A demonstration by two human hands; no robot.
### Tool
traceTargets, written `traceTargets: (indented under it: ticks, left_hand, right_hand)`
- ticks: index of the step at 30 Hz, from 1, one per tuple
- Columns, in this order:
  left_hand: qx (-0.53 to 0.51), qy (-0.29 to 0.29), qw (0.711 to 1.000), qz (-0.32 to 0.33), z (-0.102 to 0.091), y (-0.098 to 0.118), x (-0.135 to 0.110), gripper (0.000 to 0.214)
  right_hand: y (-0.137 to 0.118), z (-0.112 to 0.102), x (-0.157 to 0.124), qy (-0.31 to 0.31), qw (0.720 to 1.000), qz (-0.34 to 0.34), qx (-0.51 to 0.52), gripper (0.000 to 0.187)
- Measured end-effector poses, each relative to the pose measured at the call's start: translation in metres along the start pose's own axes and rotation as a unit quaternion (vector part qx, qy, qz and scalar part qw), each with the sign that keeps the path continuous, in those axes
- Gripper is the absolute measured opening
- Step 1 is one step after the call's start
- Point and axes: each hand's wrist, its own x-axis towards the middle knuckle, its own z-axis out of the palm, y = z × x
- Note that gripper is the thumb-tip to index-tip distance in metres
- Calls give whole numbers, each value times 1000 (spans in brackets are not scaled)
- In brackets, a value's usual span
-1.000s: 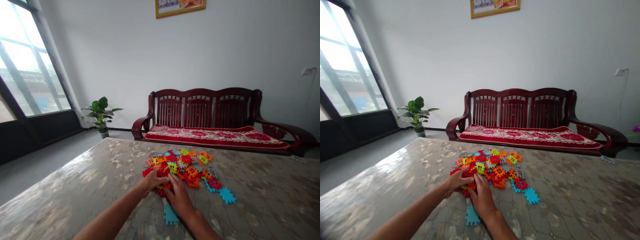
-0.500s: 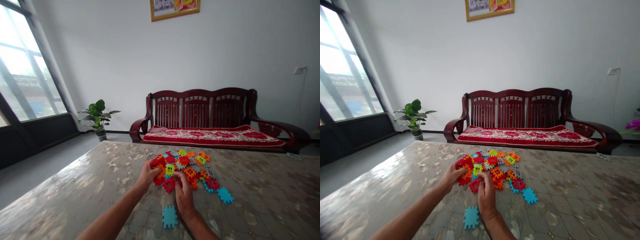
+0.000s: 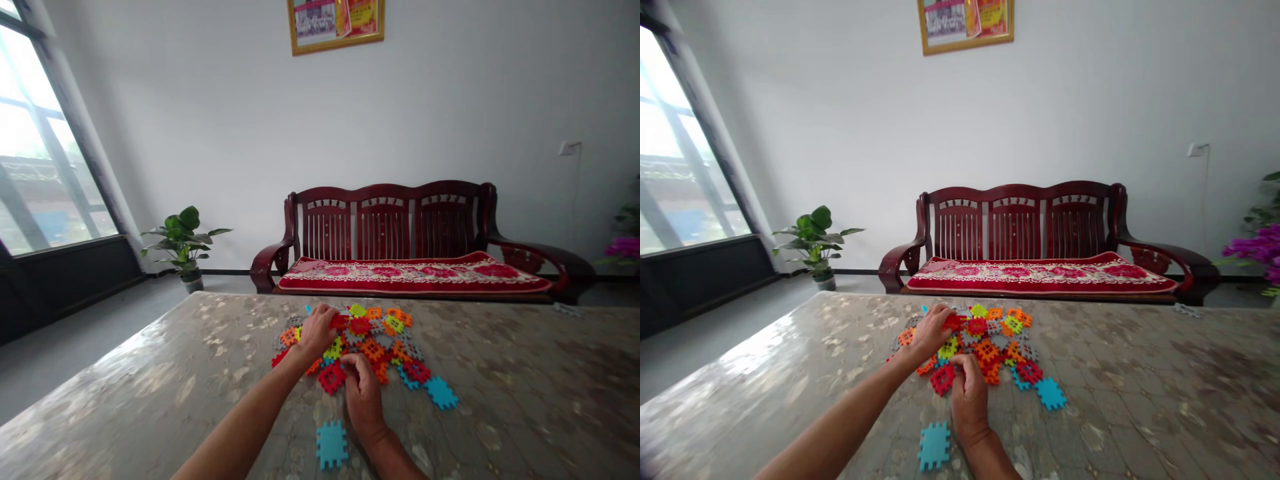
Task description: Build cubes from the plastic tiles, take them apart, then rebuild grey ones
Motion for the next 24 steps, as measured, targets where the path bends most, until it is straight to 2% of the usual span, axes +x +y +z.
traceTargets:
  ticks: [6,11,15,20,24]
  left_hand:
    - [9,-14,1000,3,-3,-5,0,40]
    - [-18,-5,999,-43,-5,-25,-9,49]
    - [-56,8,995,-77,-10,-44,-16,54]
    - [-87,88,979,-159,-20,-68,-32,52]
    - [-87,184,944,-259,-26,-81,-56,45]
  right_hand:
    - [-2,1,2,7,1000,-12,-2,27]
    - [-4,-1,2,7,1000,-17,-6,26]
    - [-12,-3,1,-31,999,-17,-21,23]
    - [-26,-5,-1,-119,991,-30,-58,21]
    - [-36,-7,-4,-204,971,-50,-112,19]
